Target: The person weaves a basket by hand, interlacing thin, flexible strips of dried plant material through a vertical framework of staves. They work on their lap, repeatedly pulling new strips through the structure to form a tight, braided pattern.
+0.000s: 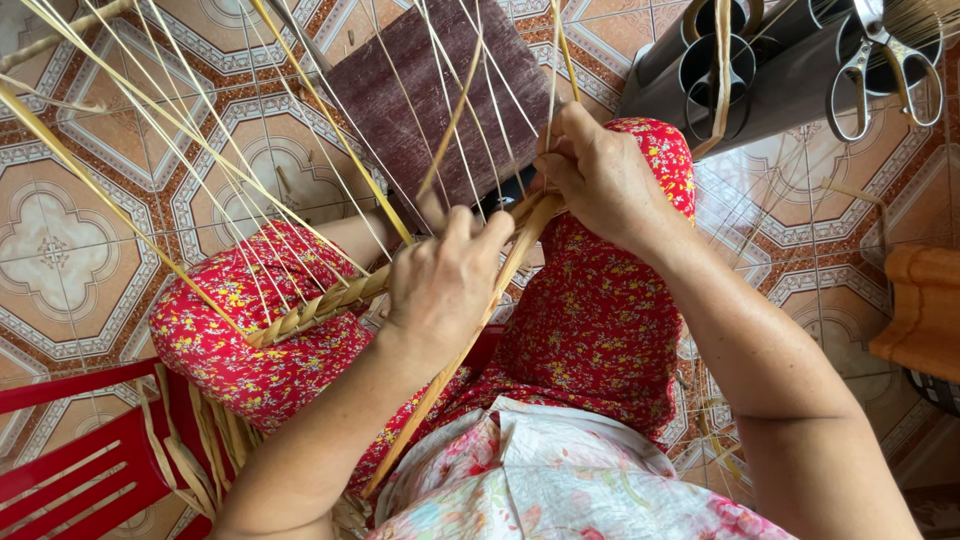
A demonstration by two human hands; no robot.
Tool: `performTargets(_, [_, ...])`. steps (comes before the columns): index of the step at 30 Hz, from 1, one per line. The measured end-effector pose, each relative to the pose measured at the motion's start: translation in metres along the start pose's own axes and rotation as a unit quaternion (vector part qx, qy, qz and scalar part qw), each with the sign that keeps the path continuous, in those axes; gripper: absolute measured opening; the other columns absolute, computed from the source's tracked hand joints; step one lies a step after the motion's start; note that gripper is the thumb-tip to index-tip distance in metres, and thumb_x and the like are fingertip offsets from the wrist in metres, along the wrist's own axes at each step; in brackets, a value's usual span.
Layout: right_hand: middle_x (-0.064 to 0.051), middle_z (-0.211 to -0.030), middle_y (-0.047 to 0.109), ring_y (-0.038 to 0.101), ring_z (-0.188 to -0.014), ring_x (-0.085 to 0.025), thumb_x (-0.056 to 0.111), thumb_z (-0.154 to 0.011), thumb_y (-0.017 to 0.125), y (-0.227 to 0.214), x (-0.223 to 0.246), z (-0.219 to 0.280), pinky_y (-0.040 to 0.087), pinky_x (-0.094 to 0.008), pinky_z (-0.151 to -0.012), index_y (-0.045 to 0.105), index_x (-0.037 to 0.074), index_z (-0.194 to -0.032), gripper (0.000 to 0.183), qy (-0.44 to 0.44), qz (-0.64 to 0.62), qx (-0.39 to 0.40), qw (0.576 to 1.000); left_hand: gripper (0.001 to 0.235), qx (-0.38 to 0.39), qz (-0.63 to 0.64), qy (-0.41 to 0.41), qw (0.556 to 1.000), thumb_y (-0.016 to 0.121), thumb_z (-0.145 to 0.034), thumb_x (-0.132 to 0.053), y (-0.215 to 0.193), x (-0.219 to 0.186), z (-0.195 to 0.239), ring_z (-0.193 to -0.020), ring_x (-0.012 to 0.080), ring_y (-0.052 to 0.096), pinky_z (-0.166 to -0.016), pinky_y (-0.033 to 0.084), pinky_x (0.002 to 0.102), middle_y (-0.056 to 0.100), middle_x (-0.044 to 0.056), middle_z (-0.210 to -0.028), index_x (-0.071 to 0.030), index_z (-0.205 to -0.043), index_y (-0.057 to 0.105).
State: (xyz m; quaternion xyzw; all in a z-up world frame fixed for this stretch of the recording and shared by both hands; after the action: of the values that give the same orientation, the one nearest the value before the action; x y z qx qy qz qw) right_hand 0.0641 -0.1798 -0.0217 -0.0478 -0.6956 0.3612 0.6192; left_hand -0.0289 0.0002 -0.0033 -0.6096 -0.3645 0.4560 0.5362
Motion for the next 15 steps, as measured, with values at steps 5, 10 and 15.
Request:
performTargets(5, [-0.007,-0.102,0.077,0.068,-0.07,-0.011,0.008,-0.105,0.061,-0.046,-0.013,0.001,0.056,-0.026,-0.057,0.066,0.005,-0.117,0.013,0.086,-0.155,-0.03,0.984,0.035,0.005,0.075,-0.02,0.997,0.061,-0.097,-0.005,-0.028,0.035,0.037,-0.046,0.0168,0.063,-0.033,0.048,0.026,0.064,0.006,-0.069,-0.02,-0.127,0.072])
performTargets(10, [-0.011,-0.105,0.074,0.071,-0.085,-0.018,0.01,-0.103,0.07,-0.057,-0.018,0.016,0.056,-0.031,-0.07,0.075,0.004,-0.114,0.013,-0.058,0.061,-0.081,0.993,0.023,-0.019,0.101,-0.071,0.992,0.068,-0.098,-0.017,-0.04,0.064,0.065,-0.051,0.0142,0.063,-0.044,0.053,0.025,0.069,0.001,-0.078,-0.021,-0.119,0.078])
performTargets(15, [-0.01,-0.103,0.074,0.07,-0.088,-0.03,0.011,-0.098,0.078,-0.051,-0.01,0.019,0.057,-0.039,-0.078,0.078,0.007,-0.108,0.011,-0.126,0.258,-0.124,0.95,0.018,-0.034,0.086,-0.146,0.985,0.072,-0.095,-0.024,-0.046,0.085,0.088,-0.058,0.0172,0.065,-0.055,0.055,0.032,0.07,0.001,-0.079,-0.024,-0.111,0.08])
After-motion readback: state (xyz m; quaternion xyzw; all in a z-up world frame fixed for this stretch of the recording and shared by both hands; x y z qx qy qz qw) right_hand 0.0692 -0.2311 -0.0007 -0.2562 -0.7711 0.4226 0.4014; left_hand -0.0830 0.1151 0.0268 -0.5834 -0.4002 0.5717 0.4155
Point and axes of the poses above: each hand's wrist, its own z-axis away from the middle knuckle, its own y-axis out of the palm, x = y × z, the point moved 2 cm from there along -z, towards the middle knuckle
